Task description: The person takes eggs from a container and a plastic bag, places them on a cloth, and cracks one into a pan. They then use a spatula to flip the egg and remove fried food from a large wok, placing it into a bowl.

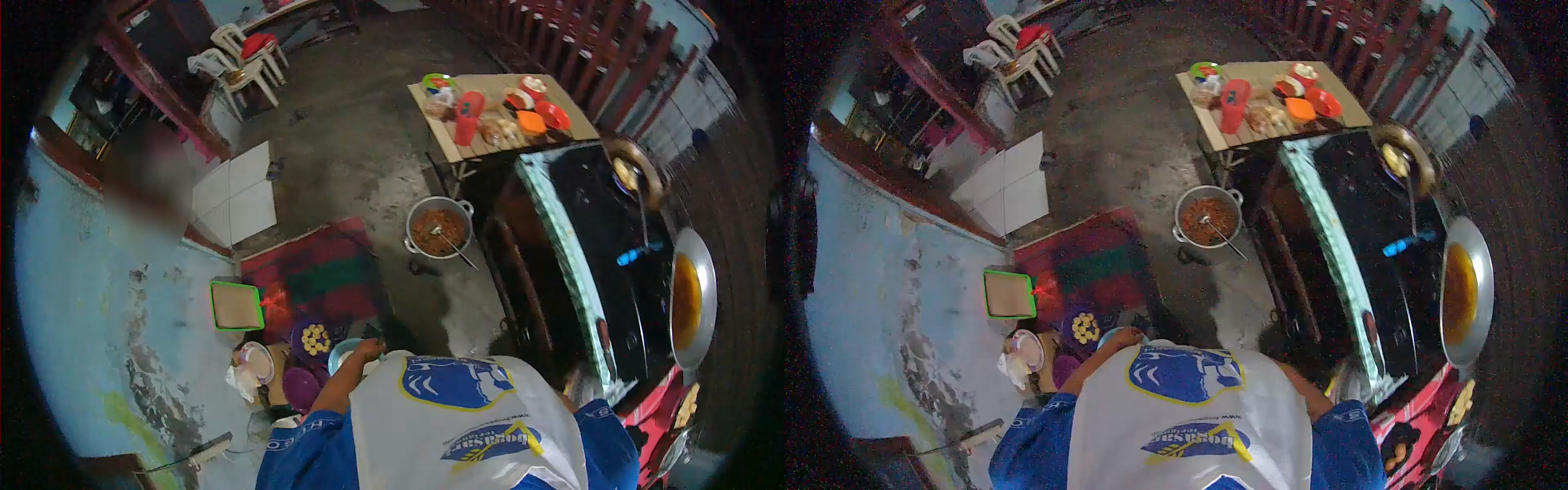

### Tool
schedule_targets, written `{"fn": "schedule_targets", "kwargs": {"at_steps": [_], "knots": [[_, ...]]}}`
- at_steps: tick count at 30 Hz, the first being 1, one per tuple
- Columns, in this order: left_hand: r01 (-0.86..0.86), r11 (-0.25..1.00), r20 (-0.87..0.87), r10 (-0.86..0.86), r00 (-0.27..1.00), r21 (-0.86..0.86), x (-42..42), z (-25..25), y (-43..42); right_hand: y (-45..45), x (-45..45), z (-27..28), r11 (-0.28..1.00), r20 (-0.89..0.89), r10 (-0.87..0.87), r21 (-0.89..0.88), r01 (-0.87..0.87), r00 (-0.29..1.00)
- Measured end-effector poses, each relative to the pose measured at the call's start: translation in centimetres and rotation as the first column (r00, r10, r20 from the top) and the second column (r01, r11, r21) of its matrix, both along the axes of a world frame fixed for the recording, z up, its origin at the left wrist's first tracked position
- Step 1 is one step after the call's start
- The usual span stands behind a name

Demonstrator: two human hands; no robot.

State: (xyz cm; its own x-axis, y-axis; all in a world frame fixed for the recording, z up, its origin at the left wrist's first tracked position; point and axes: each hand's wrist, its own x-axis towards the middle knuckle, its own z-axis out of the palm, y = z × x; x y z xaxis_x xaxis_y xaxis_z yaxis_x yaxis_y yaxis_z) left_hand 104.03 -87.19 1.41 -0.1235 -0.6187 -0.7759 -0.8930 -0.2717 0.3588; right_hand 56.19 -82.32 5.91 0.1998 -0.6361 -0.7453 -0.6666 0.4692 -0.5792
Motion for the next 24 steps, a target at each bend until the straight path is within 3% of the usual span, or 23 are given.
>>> {"fn": "schedule_targets", "kwargs": {"at_steps": [3,4,6,8,9,10,12,14,16,17,18,19,20,21,22,24], "knots": [[-0.063,0.995,-0.027,0.061,0.998,-0.074,5.3,4.2,-4.4,-5.4,4.5,-1.5,0.998,0.031,0.05,0.026,-0.051,0.998],[-0.071,0.994,-0.027,0.069,0.997,-0.085,7.7,3.5,-6.3,-7.4,6.1,-1.8,0.998,0.051,0.063,0.026,-0.065,0.997],[-0.344,0.928,-0.087,0.334,0.938,-0.142,12.1,1.4,-8.5,-10.8,8.3,-2.7,0.997,0.13,0.071,0.013,-0.073,0.989],[-0.362,0.918,-0.038,0.361,0.932,-0.163,15.0,2.0,-11.9,-14.2,9.9,-3.7,0.997,0.221,0.07,-0.003,-0.071,0.973],[-0.381,0.905,0.004,0.389,0.921,-0.19,16.1,2.2,-14.1,-16.1,10.8,-3.6,0.995,0.189,0.095,-0.009,-0.095,0.977],[-0.368,0.909,0.005,0.376,0.927,-0.197,17.5,0.7,-16.2,-18.7,12.4,-1.2,0.981,-0.004,0.194,-0.018,-0.195,0.981],[-0.598,0.791,-0.185,0.574,0.798,-0.128,20.0,-2.1,-20.3,-21.5,13.7,-2.5,0.983,-0.095,0.17,-0.049,-0.175,0.981],[-0.587,0.798,-0.219,0.553,0.804,-0.136,21.3,-1.3,-25.4,-24.1,14.0,-6.2,0.983,-0.188,0.148,-0.082,-0.166,0.971],[-0.596,0.789,-0.255,0.553,0.794,-0.146,21.8,0.9,-31.0,-26.4,14.0,-13.6,0.934,-0.272,0.352,0.034,-0.356,0.896],[-0.623,0.767,-0.297,0.565,0.77,-0.156,21.6,2.8,-33.8,-27.1,13.0,-24.3,0.912,-0.459,0.083,-0.323,-0.253,0.884],[-0.663,0.729,-0.331,0.592,0.735,-0.169,22.0,4.0,-35.6,-27.9,12.5,-33.6,0.662,-0.506,-0.356,-0.73,-0.171,0.786],[-0.641,0.745,-0.271,0.588,0.762,-0.184,22.6,3.9,-37.2,-29.7,12.8,-33.1,0.635,-0.48,-0.311,-0.747,-0.197,0.82],[-0.625,0.754,-0.207,0.591,0.78,-0.201,23.4,3.7,-39.2,-33.8,13.6,-30.3,0.947,-0.481,-0.016,-0.289,-0.141,0.877],[-0.492,0.848,-0.121,0.477,0.87,-0.195,24.9,3.4,-41.2,-38.7,14.9,-26.7,0.967,-0.441,0.131,-0.139,-0.212,0.888],[-0.348,0.924,-0.043,0.346,0.937,-0.158,26.1,3.4,-42.8,-43.2,16.1,-25.1,0.956,-0.412,0.213,-0.1,-0.276,0.886],[-0.299,0.924,0.032,0.315,0.948,-0.238,27.5,5.0,-46.8,-52.4,17.9,-24.7,0.905,-0.399,0.335,-0.118,-0.41,0.854]]}}
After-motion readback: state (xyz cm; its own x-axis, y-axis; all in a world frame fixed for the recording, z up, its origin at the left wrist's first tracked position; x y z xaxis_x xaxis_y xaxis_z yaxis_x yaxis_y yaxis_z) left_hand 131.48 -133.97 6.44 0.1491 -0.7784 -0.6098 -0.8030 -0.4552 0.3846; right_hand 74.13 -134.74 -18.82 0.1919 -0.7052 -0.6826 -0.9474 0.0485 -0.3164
